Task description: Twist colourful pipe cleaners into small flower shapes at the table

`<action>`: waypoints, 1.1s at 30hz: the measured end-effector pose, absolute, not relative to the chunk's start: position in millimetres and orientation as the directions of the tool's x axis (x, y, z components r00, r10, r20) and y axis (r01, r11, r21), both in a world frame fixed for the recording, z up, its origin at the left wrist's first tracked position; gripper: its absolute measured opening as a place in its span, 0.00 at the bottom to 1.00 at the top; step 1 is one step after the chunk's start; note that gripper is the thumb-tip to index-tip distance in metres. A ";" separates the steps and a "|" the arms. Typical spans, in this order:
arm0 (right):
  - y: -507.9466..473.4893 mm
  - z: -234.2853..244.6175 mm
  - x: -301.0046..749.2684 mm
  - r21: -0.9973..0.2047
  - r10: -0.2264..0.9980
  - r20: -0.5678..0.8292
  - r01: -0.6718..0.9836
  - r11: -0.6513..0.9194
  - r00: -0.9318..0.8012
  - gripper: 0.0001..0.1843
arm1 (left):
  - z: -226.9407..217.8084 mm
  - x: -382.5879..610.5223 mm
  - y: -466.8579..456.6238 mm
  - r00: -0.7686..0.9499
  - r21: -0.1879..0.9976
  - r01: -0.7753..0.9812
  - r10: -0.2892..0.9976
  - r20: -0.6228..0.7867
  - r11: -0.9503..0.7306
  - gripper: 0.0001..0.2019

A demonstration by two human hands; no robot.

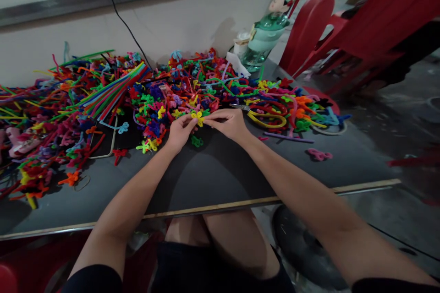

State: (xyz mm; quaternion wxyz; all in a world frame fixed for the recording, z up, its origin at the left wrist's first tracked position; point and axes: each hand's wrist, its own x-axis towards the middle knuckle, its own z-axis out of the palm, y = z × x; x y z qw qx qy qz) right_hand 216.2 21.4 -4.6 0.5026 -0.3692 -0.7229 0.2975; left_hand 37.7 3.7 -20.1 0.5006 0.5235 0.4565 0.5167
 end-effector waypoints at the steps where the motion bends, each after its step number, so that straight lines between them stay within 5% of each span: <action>1: 20.9 -4.4 216.0 -0.797 0.826 0.501 0.234 0.556 -0.258 0.09 | -19.9 37.4 3.6 0.034 0.995 -0.030 0.995 0.094 -0.093 0.13; 10: 23.6 -6.5 217.3 -0.871 0.877 0.443 0.140 0.470 -0.188 0.16 | -17.1 39.2 -0.8 0.043 0.959 0.186 0.977 0.209 -0.213 0.15; 15: 24.8 -8.1 216.8 -0.902 0.884 0.358 0.135 0.411 -0.301 0.16 | -13.5 39.4 -5.5 0.044 0.892 0.331 0.949 0.312 -0.309 0.11; 33: 23.7 -6.8 215.4 -0.865 0.845 0.408 0.149 0.479 -0.347 0.14 | -17.8 37.8 -0.6 0.096 0.895 0.344 0.959 0.266 -0.282 0.10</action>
